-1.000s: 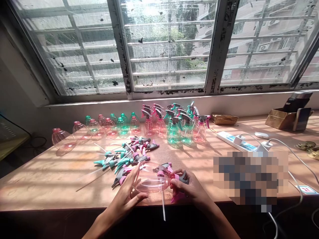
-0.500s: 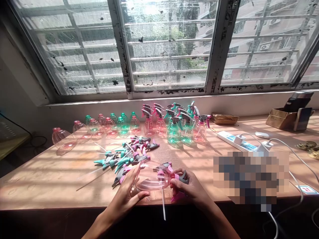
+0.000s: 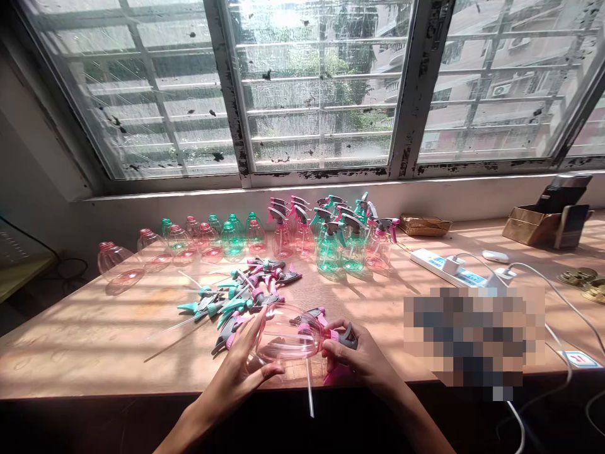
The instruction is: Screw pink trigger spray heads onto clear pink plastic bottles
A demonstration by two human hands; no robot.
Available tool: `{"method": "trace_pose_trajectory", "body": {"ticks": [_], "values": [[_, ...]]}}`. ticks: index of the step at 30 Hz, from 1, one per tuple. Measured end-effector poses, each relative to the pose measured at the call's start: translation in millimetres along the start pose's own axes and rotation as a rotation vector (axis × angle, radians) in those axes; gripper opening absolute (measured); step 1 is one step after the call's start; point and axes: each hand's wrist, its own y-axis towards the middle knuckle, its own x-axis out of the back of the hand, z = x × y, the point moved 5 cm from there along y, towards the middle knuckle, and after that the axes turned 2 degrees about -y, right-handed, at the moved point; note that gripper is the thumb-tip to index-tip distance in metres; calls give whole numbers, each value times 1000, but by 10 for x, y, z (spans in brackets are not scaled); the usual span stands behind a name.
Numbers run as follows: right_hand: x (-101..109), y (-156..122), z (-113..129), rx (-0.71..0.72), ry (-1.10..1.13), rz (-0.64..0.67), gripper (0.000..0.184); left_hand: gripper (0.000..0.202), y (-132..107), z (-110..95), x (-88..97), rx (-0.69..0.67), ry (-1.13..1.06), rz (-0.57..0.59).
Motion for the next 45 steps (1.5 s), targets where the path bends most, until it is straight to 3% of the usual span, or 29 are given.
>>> {"method": "trace_pose_trajectory", "body": {"ticks": [7, 12, 18, 27, 33, 41, 45], "values": [[0, 9, -19, 16, 14, 3, 45, 87, 10, -4, 6, 13, -37, -4], [-20, 17, -7, 14, 67, 16, 42, 69, 5, -28, 12, -31, -51, -36], [-4, 14, -33, 7, -2, 42, 45, 93, -3, 9, 2, 37, -39, -1], [-5, 12, 4, 12, 45, 18, 43, 71, -18, 8, -16, -19, -94, -6], [-8, 0, 13, 13, -1, 34, 43, 94, -8, 11, -17, -1, -35, 20], [-28, 7, -2, 14, 65, 33, 43, 70, -15, 34, -21, -52, -111, -13], [-23, 12, -22, 11, 81, 38, 42, 84, -11, 2, -21, -55, -60, 5]]}}
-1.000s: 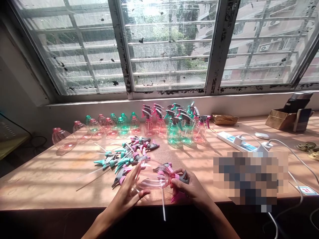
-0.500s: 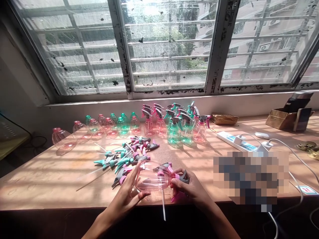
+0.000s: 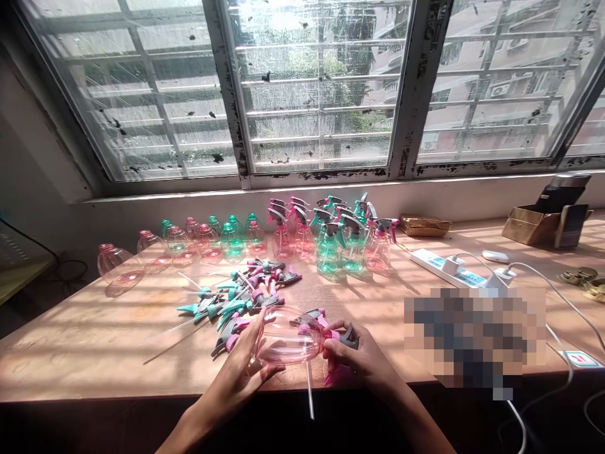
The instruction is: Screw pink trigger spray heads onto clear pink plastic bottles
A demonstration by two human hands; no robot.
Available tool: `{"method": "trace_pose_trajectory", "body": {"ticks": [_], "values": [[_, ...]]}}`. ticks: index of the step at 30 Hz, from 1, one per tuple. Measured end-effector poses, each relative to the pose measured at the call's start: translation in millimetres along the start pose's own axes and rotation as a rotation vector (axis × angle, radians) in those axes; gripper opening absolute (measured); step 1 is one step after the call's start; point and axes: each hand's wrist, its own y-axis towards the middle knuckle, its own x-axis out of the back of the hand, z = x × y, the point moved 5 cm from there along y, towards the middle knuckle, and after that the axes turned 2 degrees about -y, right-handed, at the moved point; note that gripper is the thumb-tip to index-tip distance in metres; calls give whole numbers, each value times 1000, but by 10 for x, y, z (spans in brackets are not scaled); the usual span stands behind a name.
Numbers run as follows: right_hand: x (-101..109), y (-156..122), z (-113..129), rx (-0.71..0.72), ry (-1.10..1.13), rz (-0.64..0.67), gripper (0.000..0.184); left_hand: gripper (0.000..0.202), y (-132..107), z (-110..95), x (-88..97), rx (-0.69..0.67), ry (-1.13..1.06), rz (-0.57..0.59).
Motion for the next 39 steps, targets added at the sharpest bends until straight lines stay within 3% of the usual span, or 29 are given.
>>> {"method": "trace_pose_trajectory", "body": {"ticks": [4, 11, 16, 20, 26, 33, 39], "values": [[14, 2, -6, -3, -34, -3, 43, 96, 15, 24, -3, 41, -5, 27], [9, 3, 0, -13, 17, -3, 42, 73, -18, 43, -2, 26, -31, -8], [36, -2, -18, -22, -19, -14, 43, 96, -5, -2, 3, 61, 11, 26], [22, -2, -6, -14, -28, -2, 42, 99, 11, 37, -1, 77, -22, 48], [12, -5, 9, -33, 13, -24, 45, 75, -21, 63, -21, 50, -67, 27], [26, -6, 8, -18, -58, -32, 45, 102, 2, 46, -33, 76, -71, 56], [23, -7, 22, -6, -40, -39, 43, 81, -35, 82, -27, 61, -87, 19]]}}
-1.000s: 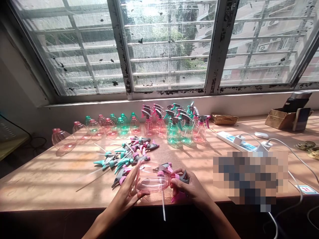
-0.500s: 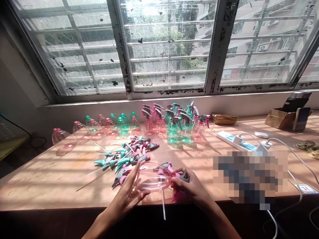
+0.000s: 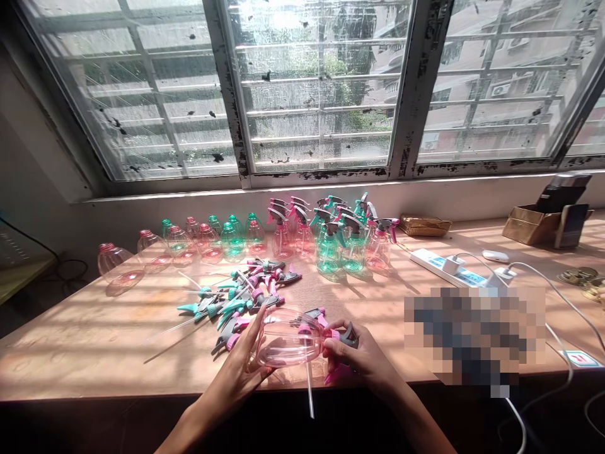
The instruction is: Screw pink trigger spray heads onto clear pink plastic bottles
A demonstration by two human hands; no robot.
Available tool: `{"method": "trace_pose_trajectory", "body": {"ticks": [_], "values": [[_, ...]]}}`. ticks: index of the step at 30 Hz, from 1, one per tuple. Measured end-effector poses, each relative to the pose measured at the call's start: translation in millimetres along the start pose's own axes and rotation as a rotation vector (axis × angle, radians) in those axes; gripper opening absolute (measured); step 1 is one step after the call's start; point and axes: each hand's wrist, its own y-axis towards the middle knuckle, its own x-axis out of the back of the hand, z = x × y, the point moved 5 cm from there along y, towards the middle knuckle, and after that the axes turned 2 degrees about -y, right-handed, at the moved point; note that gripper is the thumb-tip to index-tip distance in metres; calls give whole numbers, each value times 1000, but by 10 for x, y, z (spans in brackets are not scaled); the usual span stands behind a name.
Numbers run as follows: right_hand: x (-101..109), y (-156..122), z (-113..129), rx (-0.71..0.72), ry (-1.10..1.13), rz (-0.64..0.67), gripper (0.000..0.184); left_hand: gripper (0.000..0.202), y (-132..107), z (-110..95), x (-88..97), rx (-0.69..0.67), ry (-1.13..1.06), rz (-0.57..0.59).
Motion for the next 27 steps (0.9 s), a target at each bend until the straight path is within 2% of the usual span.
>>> {"method": "trace_pose_trajectory", "body": {"ticks": [2, 7, 14, 20, 23, 27], "values": [[4, -4, -5, -5, 4, 0, 43, 82, -3, -25, 6, 3, 42, 5], [-4, -11, -5, -13, -29, 26, 43, 102, 34, -98, 11, 27, 70, 40], [-33, -1, 19, 0, 43, 28, 42, 81, 24, -45, 11, -5, 60, -17], [-31, 7, -4, 7, 19, 55, 41, 105, 44, -116, 20, 9, 84, 26], [-23, 6, -8, 12, 9, 47, 42, 104, 54, -129, 25, 20, 50, 32], [-15, 5, -4, 7, 8, 19, 43, 95, 41, -56, -4, -31, 17, 25]]}}
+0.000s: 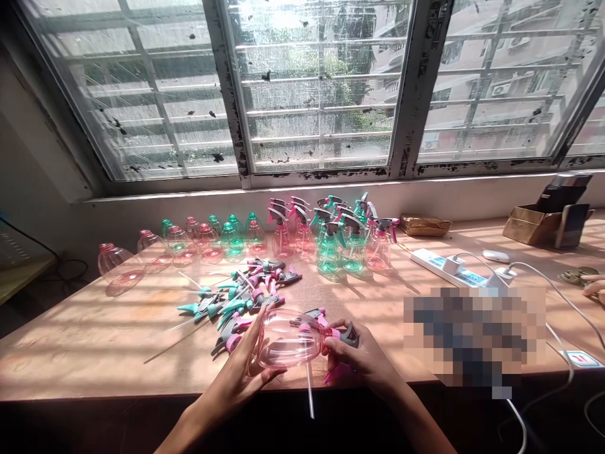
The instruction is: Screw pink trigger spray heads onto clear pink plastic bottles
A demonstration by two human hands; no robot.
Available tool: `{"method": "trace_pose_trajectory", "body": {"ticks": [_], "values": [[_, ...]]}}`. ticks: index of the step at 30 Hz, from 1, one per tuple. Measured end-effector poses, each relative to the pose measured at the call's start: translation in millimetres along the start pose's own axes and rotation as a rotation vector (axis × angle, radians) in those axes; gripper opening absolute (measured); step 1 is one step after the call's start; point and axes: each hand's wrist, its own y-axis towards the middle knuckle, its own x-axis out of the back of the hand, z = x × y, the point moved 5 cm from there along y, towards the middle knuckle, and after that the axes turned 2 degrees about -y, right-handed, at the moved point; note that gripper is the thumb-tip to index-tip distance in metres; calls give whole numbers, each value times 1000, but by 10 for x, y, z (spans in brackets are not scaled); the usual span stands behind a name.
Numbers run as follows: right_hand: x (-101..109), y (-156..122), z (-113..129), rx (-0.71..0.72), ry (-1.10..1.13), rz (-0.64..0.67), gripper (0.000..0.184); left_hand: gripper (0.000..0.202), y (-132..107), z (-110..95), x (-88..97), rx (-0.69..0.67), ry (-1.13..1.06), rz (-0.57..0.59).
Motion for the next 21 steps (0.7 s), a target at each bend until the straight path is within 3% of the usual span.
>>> {"method": "trace_pose_trajectory", "body": {"ticks": [3, 9, 17, 21], "values": [[-8, 1, 7, -4, -2, 6, 43, 88, -15, 40, -19, -34, 33, -13], [-22, -4, 19, -14, -44, 23, 43, 105, -1, -40, 1, 23, 64, 18], [-4, -2, 26, 12, -37, -7, 43, 99, -34, 56, -14, 3, 2, -21], [-13, -12, 20, 4, -8, 7, 41, 102, -43, 41, 6, 61, -6, -42]]}}
